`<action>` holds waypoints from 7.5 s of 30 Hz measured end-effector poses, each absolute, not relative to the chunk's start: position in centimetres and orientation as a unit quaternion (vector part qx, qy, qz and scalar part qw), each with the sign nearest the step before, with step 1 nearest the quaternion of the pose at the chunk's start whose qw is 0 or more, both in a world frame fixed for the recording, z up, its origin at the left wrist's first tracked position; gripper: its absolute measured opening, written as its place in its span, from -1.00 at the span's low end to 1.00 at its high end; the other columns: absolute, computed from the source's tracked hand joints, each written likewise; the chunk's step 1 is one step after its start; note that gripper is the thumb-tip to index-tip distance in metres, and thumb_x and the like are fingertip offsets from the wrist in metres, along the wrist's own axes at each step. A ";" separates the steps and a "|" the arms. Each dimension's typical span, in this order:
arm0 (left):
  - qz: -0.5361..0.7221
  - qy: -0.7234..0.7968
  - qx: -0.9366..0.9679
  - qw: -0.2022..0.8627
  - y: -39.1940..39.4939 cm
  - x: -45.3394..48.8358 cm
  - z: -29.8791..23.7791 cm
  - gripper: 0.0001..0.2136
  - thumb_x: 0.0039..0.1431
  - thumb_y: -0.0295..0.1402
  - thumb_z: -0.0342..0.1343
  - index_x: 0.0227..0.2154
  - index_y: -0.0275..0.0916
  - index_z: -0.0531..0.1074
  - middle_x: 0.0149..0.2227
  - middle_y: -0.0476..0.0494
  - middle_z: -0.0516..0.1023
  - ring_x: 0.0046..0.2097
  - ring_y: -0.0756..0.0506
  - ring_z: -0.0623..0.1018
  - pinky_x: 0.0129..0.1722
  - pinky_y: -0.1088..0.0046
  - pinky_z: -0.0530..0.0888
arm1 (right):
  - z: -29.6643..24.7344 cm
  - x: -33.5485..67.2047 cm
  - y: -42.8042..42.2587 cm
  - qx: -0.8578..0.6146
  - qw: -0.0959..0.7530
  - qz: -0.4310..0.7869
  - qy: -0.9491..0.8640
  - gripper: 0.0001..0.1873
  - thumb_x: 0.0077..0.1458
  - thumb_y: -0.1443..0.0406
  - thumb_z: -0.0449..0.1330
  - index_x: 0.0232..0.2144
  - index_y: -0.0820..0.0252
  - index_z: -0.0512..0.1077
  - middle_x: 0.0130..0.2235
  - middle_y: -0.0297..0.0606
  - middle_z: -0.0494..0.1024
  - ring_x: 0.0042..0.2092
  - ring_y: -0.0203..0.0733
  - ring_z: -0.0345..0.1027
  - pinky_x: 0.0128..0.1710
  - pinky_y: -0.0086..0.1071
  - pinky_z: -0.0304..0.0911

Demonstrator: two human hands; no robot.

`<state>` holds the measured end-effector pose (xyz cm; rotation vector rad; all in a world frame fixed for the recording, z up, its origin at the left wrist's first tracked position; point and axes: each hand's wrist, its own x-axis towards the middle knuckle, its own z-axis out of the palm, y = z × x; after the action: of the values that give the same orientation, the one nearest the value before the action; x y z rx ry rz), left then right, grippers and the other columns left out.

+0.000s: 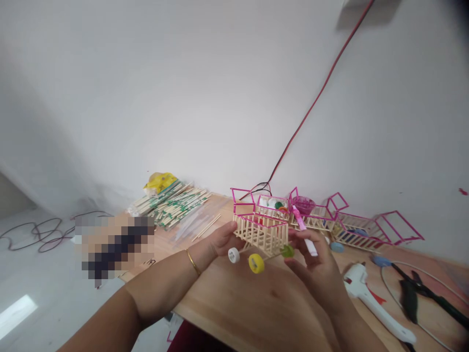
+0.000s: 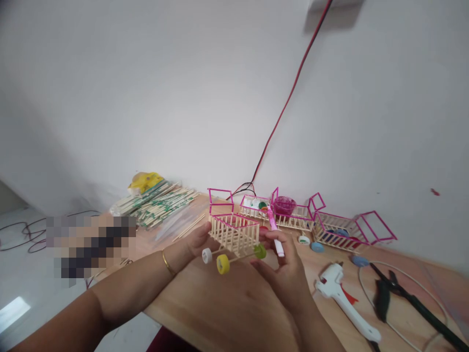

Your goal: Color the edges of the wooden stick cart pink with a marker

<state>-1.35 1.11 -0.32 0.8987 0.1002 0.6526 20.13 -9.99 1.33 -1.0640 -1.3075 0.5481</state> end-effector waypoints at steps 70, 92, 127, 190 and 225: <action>0.489 0.225 0.587 0.604 -0.3 0.1 1.8 -0.18 -0.29 -0.30 0.52 0.11 -0.20 0.30 0.17 -0.28 0.44 0.25 -0.35 0.38 0.30 0.06 0.28 | 4.3 19.2 -11.5 -0.370 0.511 -0.152 -0.761 -0.67 0.25 0.34 0.09 0.05 0.09 0.40 -0.28 -0.18 0.58 -0.25 -0.14 0.49 -0.23 -0.24 0.41; 0.490 0.269 0.651 0.513 -0.1 -0.5 1.8 -0.06 -0.35 -0.31 0.54 0.19 -0.22 0.26 0.19 -0.29 0.41 0.26 -0.38 0.36 0.32 0.03 0.24 | 4.5 18.9 -11.3 -0.373 0.493 -0.172 -0.767 -0.71 0.24 0.35 0.10 0.00 0.10 0.43 -0.29 -0.21 0.59 -0.25 -0.15 0.47 -0.20 -0.25 0.38; 0.478 0.278 0.663 0.505 0.1 -0.4 1.3 -0.03 -0.34 -0.28 0.53 0.22 -0.20 0.20 0.19 -0.25 0.42 0.25 -0.35 0.38 0.32 0.04 0.27 | 4.6 18.5 -11.3 -0.343 0.491 -0.159 -0.785 -0.73 0.22 0.40 0.12 -0.03 0.22 0.43 -0.26 -0.14 0.56 -0.21 -0.15 0.45 -0.16 -0.24 0.35; 0.479 0.294 0.654 0.507 -0.1 -0.4 1.5 0.00 -0.36 -0.29 0.53 0.22 -0.22 0.18 0.23 -0.29 0.37 0.29 -0.36 0.34 0.34 0.01 0.23 | 4.9 18.6 -11.4 -0.363 0.498 -0.152 -0.773 -0.72 0.24 0.36 0.11 -0.01 0.16 0.44 -0.26 -0.16 0.59 -0.20 -0.16 0.50 -0.18 -0.26 0.41; 0.481 0.287 0.657 0.504 0.1 -0.4 1.3 -0.03 -0.36 -0.30 0.53 0.21 -0.21 0.22 0.21 -0.28 0.39 0.26 -0.37 0.37 0.31 0.01 0.26 | 5.1 18.7 -11.5 -0.376 0.499 -0.175 -0.761 -0.75 0.23 0.39 0.10 -0.05 0.15 0.44 -0.27 -0.19 0.58 -0.24 -0.18 0.47 -0.19 -0.29 0.38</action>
<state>-0.38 0.11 1.32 1.5869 0.6939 1.1599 18.73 -11.48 5.12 -0.9086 -1.8419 -0.4229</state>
